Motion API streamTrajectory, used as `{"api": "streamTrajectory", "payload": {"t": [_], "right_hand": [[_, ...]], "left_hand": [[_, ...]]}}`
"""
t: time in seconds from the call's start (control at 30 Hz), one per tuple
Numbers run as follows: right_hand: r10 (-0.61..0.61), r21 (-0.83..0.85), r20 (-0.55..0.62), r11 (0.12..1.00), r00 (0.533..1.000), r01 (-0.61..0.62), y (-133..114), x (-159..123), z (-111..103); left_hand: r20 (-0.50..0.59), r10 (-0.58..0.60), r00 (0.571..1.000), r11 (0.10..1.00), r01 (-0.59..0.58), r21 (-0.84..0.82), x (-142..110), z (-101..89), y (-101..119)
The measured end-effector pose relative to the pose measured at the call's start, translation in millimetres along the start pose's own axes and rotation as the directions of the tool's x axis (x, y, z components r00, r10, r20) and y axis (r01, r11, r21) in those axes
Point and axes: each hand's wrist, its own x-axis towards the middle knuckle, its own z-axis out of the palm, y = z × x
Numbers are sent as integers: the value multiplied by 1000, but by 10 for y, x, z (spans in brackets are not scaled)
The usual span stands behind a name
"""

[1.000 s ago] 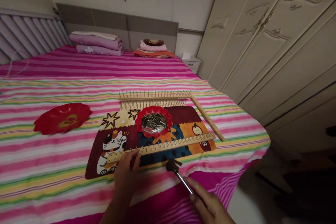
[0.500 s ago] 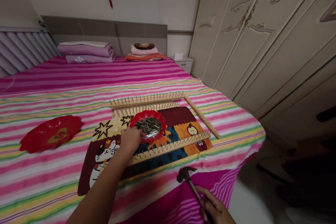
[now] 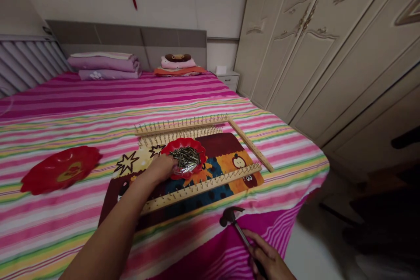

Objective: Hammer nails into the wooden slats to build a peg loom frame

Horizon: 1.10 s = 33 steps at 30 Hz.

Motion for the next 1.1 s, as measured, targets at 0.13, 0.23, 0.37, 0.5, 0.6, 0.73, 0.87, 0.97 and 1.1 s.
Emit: {"api": "streamTrajectory", "payload": {"t": [0.13,0.23,0.37,0.5,0.6,0.73,0.87,0.97,1.1], "right_hand": [[-10,7,18,1000,1000,9,21,20,-5],[-7,12,26,1000,1000,6,29,37,-21],[15,3,48,1000,999,-16,36,58,-34],[6,4,32,1000,999,-7,0,27,-6],[-3,1,23,1000,1000,3,-11,9,2],[17,-15,37,1000,999,-17,50,48,-40],[15,-25,41,1000,999,-14,116,94,-82],[10,-24,42,1000,999,-9,136,104,-89],[6,-14,44,1000,999,-5,147,102,-92]], "left_hand": [[10,-3,1000,993,4,-122,-131,-102,-57],[2,-40,999,948,39,-317,-245,-126,-81],[86,-174,981,604,175,-778,-492,-161,-57],[163,-302,939,334,264,-905,-816,-215,-24],[166,-394,904,269,287,-920,-1028,-197,-48],[104,-490,865,273,266,-924,-1251,-26,-114],[78,-600,796,207,250,-946,-1391,239,-106],[79,-700,710,137,242,-961,-1406,408,-45],[25,-770,637,196,275,-941,-1340,548,42]]}}
